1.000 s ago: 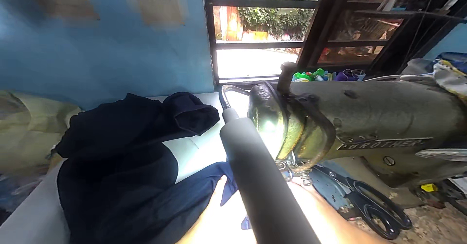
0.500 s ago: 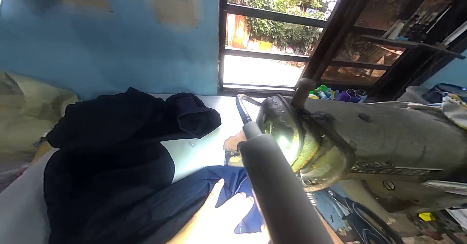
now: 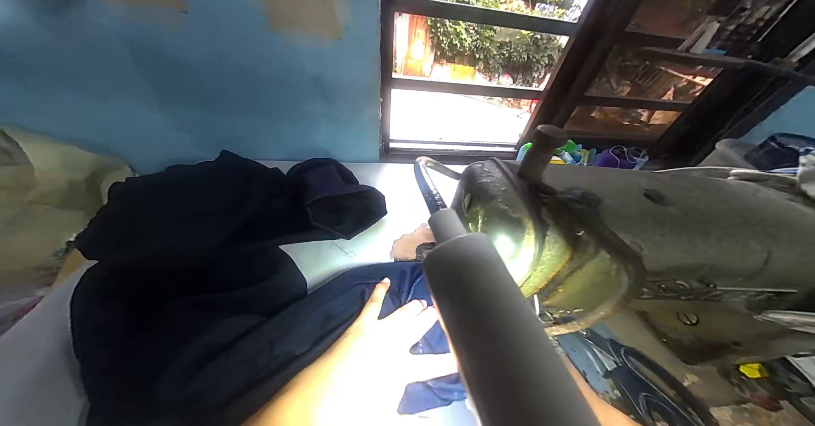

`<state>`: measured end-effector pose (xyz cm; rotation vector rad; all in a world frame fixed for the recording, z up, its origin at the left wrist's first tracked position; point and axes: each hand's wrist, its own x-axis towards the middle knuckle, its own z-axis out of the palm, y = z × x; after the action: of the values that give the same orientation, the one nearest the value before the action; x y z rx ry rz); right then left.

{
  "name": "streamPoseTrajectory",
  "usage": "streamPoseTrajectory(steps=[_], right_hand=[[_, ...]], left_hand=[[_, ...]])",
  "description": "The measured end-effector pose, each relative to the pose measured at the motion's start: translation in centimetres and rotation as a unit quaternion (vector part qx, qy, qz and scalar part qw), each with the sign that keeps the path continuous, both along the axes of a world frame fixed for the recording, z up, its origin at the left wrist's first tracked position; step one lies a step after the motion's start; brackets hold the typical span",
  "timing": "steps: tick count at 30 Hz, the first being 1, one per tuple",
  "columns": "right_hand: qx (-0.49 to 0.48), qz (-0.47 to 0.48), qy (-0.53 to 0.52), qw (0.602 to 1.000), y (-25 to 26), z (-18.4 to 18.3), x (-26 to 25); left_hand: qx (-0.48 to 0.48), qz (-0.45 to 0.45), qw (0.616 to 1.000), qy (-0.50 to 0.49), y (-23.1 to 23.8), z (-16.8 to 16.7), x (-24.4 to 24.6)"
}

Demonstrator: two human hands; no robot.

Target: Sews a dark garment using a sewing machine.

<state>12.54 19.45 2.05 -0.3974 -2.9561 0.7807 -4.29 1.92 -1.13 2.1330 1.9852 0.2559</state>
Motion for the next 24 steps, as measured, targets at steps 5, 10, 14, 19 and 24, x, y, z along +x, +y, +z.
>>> streamPoseTrajectory(steps=[5,10,14,19,24], right_hand=[[0.045,0.086,0.067,0.993,0.5,-1.2,0.4],[0.01,0.093,-0.024,0.995,0.0,1.3,0.3],[0.174,0.155,0.203,0.951,1.8,-4.7,0.1],[0.126,0.168,0.212,0.954,2.3,-5.7,0.2],[0.135,0.174,0.213,0.952,2.2,-5.6,0.2]], left_hand=[[0.031,0.026,0.991,-0.13,0.7,-0.1,-1.2],[0.244,0.048,0.968,-0.044,1.1,-1.9,-2.4],[0.266,0.053,0.959,0.086,0.1,-0.6,-1.8],[0.179,-0.025,0.982,-0.047,-2.5,3.9,1.9],[0.151,-0.065,0.982,-0.088,-1.5,3.4,6.0]])
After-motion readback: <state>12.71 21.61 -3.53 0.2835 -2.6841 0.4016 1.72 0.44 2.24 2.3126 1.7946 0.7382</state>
